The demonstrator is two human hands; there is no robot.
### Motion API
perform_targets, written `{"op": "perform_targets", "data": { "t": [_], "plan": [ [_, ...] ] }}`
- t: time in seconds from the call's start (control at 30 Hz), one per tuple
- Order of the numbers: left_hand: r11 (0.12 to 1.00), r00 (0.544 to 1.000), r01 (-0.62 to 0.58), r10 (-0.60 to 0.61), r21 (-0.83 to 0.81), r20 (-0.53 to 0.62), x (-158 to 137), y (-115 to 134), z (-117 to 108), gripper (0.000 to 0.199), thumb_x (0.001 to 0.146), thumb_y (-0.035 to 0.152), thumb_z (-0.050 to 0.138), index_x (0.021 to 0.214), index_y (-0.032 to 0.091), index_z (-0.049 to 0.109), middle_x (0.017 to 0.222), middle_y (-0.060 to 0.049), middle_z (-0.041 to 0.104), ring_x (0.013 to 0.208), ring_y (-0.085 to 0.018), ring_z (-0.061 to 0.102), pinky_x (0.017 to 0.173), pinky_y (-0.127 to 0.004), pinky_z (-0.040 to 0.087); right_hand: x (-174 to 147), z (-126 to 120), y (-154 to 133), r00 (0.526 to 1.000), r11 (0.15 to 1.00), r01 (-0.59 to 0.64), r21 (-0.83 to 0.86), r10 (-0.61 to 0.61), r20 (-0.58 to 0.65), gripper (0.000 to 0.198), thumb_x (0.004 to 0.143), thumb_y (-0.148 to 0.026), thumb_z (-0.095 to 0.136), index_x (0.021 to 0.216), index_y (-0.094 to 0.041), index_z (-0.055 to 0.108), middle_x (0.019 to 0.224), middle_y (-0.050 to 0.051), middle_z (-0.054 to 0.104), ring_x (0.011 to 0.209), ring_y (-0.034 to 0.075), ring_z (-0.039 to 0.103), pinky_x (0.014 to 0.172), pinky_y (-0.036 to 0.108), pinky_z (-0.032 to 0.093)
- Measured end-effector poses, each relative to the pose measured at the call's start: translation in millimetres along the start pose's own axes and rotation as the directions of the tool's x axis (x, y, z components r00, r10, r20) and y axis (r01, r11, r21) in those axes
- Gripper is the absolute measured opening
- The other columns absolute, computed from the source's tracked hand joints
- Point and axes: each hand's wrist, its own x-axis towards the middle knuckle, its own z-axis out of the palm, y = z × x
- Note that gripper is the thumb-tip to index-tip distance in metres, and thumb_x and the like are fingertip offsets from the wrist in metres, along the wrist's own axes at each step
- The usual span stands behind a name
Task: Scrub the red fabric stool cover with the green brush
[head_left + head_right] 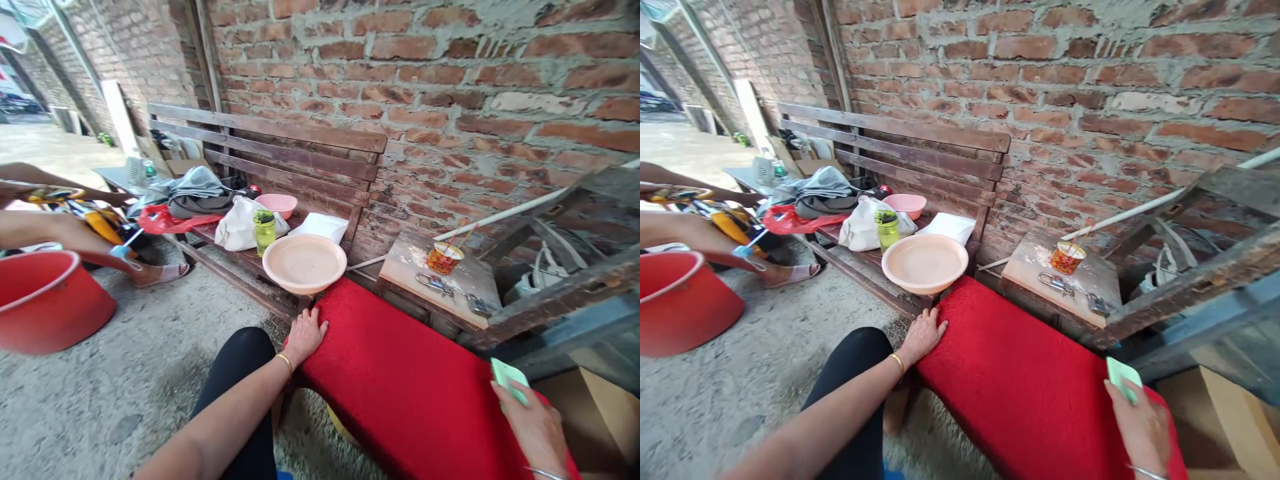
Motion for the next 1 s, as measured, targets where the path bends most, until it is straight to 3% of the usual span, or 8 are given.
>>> {"op": "perform_targets", "data": {
  "t": [0.13,0.27,0.4,0.5,0.6,0.73,0.87,1.0],
  "plan": [
    [1.000,1.000,0.008,-0.008,-0.022,-0.016,-0.7,-0.6,2.5,0.056,0.099,0.051,0.039,0.140,0.015,0.049,0.121,-0.018,0.058,0.113,-0.031,0.059,0.093,-0.043,0.047,-14.9,47.5,-121.3,0.972,0.971,0.205,0.120,-0.216,0.087,0.064,0.075,-0.065,0.047,0.109,-0.016,0.071,0.082,0.012,0.058,0.088,0.034,0.063,0.080,0.048,0.053],
    [1.000,1.000,-0.001,0.000,-0.030,-0.031,-2.3,-0.4,2.2,0.054,0.098,0.049,0.041,0.139,0.015,0.051,0.121,-0.019,0.058,0.111,-0.031,0.059,0.092,-0.043,0.047,-43.0,100.6,-223.8,0.839,0.848,0.482,0.221,-0.519,0.165,0.043,0.080,-0.051,0.055,0.109,-0.024,0.072,0.098,0.008,0.058,0.087,0.023,0.063,0.084,0.036,0.051],
    [1.000,0.999,0.003,-0.004,-0.019,-0.035,-2.3,0.4,2.6,0.052,0.098,0.047,0.043,0.137,0.015,0.053,0.119,-0.018,0.058,0.109,-0.031,0.060,0.091,-0.044,0.048,-63.4,139.2,-291.4,0.700,0.721,0.640,0.268,-0.690,0.185,0.035,0.085,-0.040,0.062,0.116,-0.026,0.071,0.106,0.008,0.059,0.099,0.023,0.061,0.092,0.035,0.048],
    [1.000,0.999,0.011,-0.011,-0.009,-0.053,-2.2,1.1,3.9,0.049,0.098,0.045,0.044,0.136,0.016,0.054,0.118,-0.016,0.058,0.107,-0.030,0.060,0.090,-0.043,0.048,-59.3,156.5,-314.2,0.674,0.703,0.666,0.250,-0.710,0.202,0.036,0.085,-0.035,0.066,0.120,-0.026,0.069,0.111,0.009,0.059,0.105,0.024,0.059,0.094,0.036,0.047],
    [1.000,0.998,0.000,0.001,0.006,-0.065,-2.9,1.6,3.5,0.048,0.098,0.045,0.044,0.134,0.016,0.055,0.115,-0.015,0.059,0.106,-0.030,0.061,0.088,-0.043,0.049,-39.0,162.3,-307.0,0.717,0.751,0.632,0.190,-0.660,0.223,0.036,0.084,-0.033,0.067,0.119,-0.026,0.070,0.111,0.010,0.059,0.103,0.025,0.060,0.092,0.038,0.048],
    [1.000,0.999,-0.003,0.005,0.022,-0.053,-3.5,1.8,1.2,0.048,0.098,0.046,0.045,0.134,0.016,0.055,0.114,-0.015,0.059,0.104,-0.029,0.062,0.088,-0.042,0.050,-4.2,147.2,-257.4,0.810,0.845,0.526,0.097,-0.533,0.246,0.036,0.084,-0.038,0.063,0.116,-0.025,0.072,0.103,0.007,0.058,0.093,0.023,0.063,0.086,0.035,0.049],
    [1.000,0.999,-0.001,0.003,0.031,-0.045,-3.0,1.4,0.8,0.049,0.099,0.046,0.043,0.135,0.015,0.054,0.116,-0.015,0.059,0.107,-0.030,0.061,0.090,-0.042,0.049,19.3,108.1,-185.6,0.895,0.920,0.392,0.010,-0.384,0.227,0.044,0.083,-0.047,0.055,0.116,-0.024,0.072,0.096,0.006,0.057,0.086,0.021,0.064,0.083,0.034,0.051],
    [0.999,1.000,-0.001,0.002,0.032,-0.023,-2.9,1.3,-0.1,0.050,0.099,0.046,0.041,0.135,0.014,0.053,0.117,-0.016,0.059,0.109,-0.031,0.061,0.090,-0.043,0.049,31.8,53.2,-99.0,0.960,0.964,0.251,-0.084,-0.238,0.145,0.053,0.076,-0.053,0.051,0.108,-0.019,0.075,0.083,0.007,0.056,0.077,0.026,0.064,0.078,0.041,0.053]
  ]
}}
